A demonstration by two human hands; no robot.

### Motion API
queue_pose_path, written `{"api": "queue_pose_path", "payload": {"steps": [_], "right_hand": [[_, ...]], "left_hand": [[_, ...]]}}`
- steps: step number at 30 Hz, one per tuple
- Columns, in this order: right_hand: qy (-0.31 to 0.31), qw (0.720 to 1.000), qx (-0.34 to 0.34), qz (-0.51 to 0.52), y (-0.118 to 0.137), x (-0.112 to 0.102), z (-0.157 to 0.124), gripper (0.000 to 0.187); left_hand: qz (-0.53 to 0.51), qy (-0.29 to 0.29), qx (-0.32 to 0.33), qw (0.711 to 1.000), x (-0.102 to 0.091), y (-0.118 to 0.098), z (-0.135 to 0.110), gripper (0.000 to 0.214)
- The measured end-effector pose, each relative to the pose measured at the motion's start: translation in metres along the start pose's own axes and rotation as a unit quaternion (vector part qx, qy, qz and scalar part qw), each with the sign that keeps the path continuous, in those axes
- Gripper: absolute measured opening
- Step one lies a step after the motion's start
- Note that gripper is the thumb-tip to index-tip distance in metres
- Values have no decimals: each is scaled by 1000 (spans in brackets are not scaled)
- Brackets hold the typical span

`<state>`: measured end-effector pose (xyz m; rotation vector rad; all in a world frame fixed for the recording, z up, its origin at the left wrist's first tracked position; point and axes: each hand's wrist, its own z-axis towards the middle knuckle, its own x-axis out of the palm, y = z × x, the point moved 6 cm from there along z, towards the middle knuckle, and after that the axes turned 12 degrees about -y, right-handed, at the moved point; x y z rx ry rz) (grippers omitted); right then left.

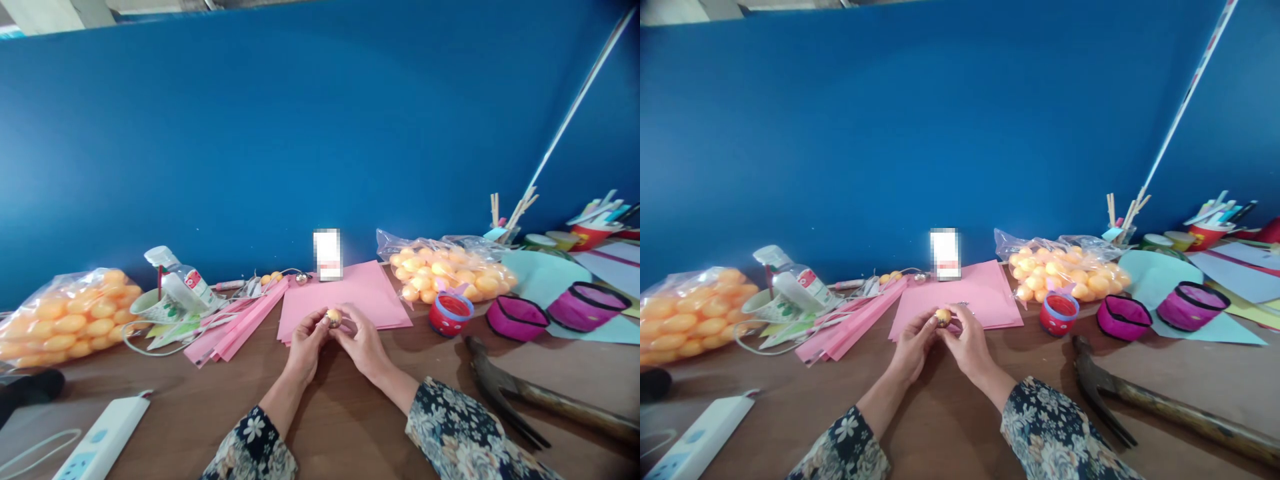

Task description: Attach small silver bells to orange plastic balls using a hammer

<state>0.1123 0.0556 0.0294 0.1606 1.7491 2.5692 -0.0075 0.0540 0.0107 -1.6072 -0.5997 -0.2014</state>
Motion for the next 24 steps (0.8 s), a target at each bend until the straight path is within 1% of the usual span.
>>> {"api": "queue_pose_path", "payload": {"steps": [4,8,11,13,16,17,19,20,22,23,24], "right_hand": [[-10,1000,15,-4,-5,-2,2,33],[-9,1000,20,2,-2,-2,3,26],[0,1000,16,2,2,-1,2,23],[11,1000,1,-7,4,0,2,24],[28,999,-14,-31,7,-1,4,27],[24,999,-15,-46,7,-3,7,27],[-6,996,-20,-90,8,-13,15,26],[-35,992,-30,-119,8,-20,20,25],[-90,976,-56,-190,7,-35,30,24],[-103,965,-70,-231,5,-41,34,23],[-103,953,-84,-271,3,-45,38,23]], "left_hand": [[-13,8,0,1000,0,1,2,36],[-21,27,-4,999,3,0,1,36],[-21,14,-2,1000,1,0,1,34],[-17,3,-5,1000,-1,1,2,33],[-17,-4,-11,1000,-3,3,2,33],[-21,-7,-11,1000,-3,3,3,33],[-31,-19,-11,999,-5,3,3,32],[-38,-29,-11,999,-5,2,4,32],[-52,-46,-12,997,-7,2,6,31],[-59,-51,-12,997,-8,2,7,31],[-65,-54,-11,996,-8,2,8,30]]}}
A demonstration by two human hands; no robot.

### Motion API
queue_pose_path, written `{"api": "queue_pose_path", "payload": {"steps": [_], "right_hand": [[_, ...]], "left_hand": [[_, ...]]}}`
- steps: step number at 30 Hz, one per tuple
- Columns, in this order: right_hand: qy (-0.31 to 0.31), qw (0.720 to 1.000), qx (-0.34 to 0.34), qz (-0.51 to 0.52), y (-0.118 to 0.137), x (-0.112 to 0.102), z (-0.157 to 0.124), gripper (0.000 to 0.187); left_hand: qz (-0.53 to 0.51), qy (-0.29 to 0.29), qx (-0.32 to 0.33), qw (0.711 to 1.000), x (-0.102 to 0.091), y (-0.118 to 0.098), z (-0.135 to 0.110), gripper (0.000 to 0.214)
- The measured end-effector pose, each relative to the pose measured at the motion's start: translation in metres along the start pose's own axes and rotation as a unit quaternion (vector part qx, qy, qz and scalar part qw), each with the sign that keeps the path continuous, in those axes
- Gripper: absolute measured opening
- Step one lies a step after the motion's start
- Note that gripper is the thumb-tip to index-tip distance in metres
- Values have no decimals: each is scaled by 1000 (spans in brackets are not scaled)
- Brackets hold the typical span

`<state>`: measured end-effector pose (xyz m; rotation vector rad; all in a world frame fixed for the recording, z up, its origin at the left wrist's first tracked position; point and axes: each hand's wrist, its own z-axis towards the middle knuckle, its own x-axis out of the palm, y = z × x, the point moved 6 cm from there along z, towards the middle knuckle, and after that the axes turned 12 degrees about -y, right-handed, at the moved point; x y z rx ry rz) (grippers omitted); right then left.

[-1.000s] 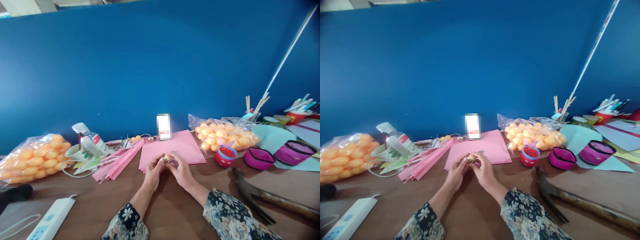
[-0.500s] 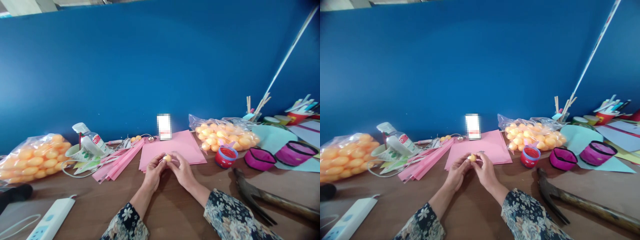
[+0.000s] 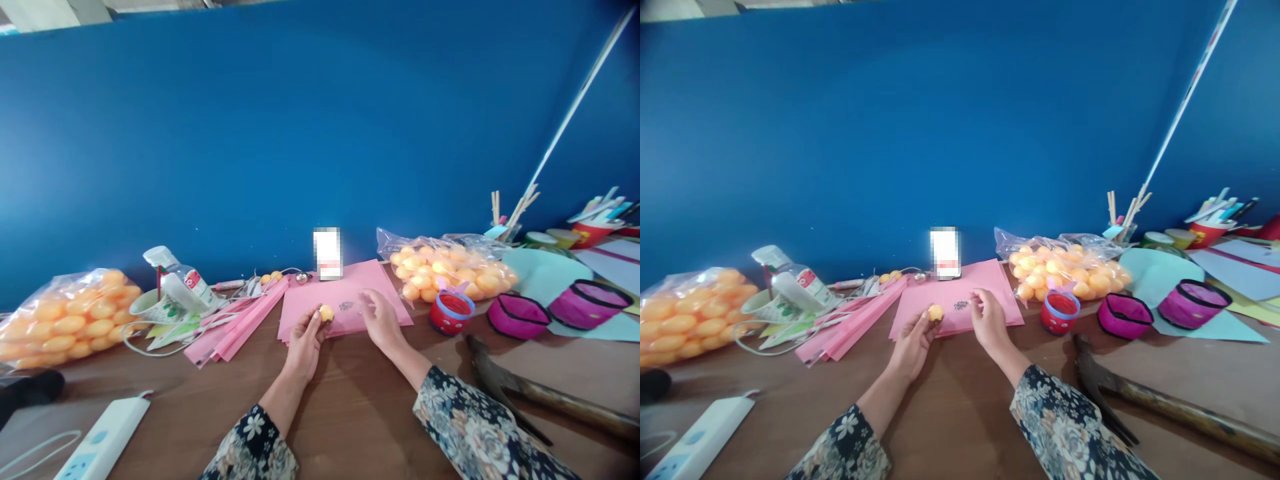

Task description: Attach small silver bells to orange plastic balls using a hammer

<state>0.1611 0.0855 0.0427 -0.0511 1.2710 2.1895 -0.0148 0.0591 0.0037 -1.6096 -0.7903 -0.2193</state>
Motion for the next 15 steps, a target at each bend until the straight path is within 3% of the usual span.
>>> {"api": "queue_pose_path", "payload": {"steps": [7,15], "right_hand": [[103,966,-110,-210,-13,5,4,18],[154,954,-140,-215,-7,5,2,12]], "left_hand": [[-13,-3,4,1000,-4,2,5,28],[-9,-7,-20,1000,-1,0,2,35]]}}
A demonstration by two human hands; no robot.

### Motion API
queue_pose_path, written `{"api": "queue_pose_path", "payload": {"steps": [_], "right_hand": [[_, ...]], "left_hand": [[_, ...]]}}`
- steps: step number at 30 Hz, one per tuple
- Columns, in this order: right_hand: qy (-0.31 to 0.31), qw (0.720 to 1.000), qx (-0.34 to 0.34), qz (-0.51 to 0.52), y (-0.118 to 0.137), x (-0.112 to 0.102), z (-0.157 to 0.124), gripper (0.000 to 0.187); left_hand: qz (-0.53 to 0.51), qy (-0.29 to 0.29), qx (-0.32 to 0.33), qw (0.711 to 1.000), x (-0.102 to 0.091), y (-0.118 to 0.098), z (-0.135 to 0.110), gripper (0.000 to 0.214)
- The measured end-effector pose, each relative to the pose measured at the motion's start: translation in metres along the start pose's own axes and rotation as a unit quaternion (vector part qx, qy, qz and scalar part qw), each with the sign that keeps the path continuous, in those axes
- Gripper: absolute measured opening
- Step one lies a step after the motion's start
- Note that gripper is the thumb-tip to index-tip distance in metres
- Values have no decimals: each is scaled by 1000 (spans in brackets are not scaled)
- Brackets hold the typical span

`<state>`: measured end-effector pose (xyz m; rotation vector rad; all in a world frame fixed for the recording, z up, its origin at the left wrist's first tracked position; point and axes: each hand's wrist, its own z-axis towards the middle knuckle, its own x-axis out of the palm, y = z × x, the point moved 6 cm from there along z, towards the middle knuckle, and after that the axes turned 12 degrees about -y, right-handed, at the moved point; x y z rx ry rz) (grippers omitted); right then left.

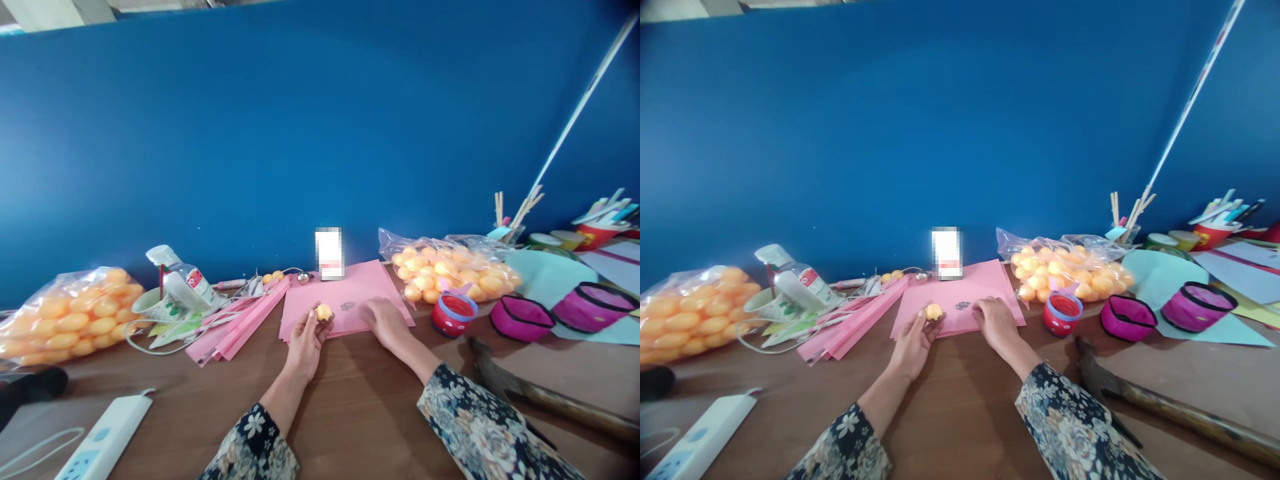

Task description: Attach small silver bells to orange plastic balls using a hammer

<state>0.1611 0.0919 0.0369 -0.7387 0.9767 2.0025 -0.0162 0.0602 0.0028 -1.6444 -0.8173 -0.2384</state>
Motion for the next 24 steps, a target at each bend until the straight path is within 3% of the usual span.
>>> {"api": "queue_pose_path", "payload": {"steps": [10,18,24], "right_hand": [[-25,999,-13,-16,11,-5,-4,18],[-66,996,4,65,14,-2,-7,17],[-71,988,5,136,13,0,-7,19]], "left_hand": [[40,36,32,998,3,1,-4,48],[166,19,87,982,3,-3,-6,55],[167,28,92,981,3,-2,-5,51]]}}
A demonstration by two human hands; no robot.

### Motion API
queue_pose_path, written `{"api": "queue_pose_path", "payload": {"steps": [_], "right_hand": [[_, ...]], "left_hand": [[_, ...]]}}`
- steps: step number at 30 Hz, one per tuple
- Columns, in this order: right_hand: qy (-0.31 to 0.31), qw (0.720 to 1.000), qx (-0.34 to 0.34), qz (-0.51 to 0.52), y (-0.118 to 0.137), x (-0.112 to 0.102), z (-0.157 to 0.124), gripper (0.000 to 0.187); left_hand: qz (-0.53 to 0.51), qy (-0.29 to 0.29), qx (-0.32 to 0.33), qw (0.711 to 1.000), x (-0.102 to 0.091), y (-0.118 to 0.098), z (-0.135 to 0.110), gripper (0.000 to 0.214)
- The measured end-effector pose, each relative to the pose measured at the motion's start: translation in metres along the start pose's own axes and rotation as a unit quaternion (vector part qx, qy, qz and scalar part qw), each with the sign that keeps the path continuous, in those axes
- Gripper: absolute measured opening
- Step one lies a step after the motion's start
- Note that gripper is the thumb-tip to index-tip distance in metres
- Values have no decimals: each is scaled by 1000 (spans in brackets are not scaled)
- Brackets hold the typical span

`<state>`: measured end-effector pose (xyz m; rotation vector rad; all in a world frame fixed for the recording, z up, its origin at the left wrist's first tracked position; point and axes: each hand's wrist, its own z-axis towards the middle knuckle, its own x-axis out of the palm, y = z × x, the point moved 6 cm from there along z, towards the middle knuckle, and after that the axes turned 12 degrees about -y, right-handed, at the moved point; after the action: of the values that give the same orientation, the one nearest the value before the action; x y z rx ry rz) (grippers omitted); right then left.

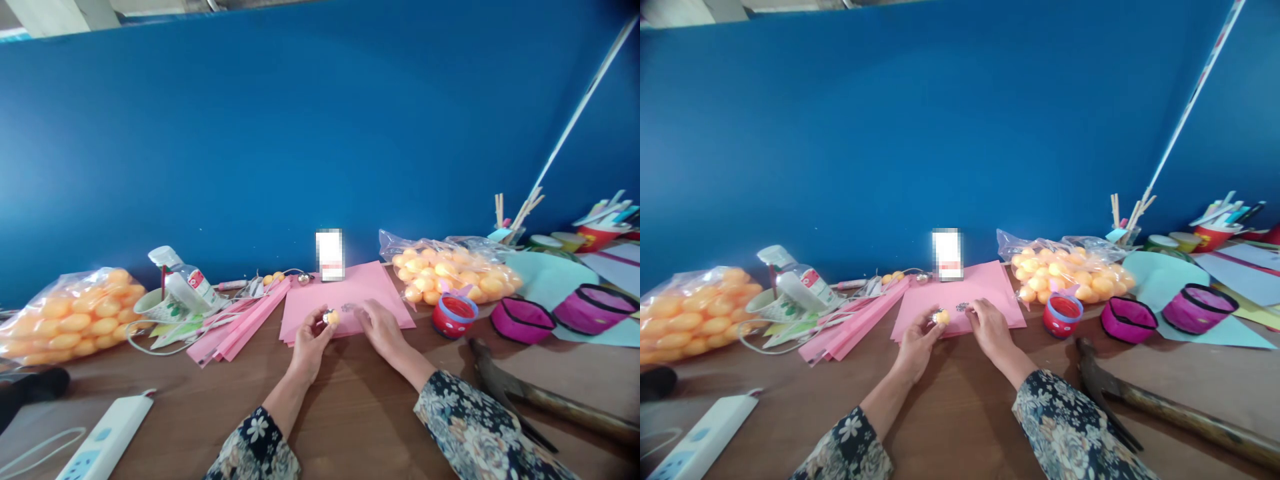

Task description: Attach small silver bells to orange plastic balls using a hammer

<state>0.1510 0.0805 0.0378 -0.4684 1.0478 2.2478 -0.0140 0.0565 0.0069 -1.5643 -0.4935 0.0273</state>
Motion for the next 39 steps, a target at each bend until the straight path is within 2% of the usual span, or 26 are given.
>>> {"api": "queue_pose_path", "payload": {"steps": [5,10,18,24,28,30,39], "right_hand": [[-13,998,17,54,4,0,-1,17],[7,982,101,157,7,2,-1,18],[27,922,220,317,5,13,-7,29],[35,898,222,379,16,15,-9,21],[74,853,278,436,20,21,-13,22],[87,841,295,446,20,23,-15,22],[98,850,304,419,14,27,-17,20]], "left_hand": [[18,4,9,1000,2,-2,-1,47],[35,7,23,999,4,-4,-1,46],[58,14,37,998,2,0,0,49],[73,10,43,996,5,-4,-3,49],[76,15,47,996,6,-4,-3,51],[71,20,45,996,6,-1,-2,52],[67,29,54,996,4,2,-1,50]]}}
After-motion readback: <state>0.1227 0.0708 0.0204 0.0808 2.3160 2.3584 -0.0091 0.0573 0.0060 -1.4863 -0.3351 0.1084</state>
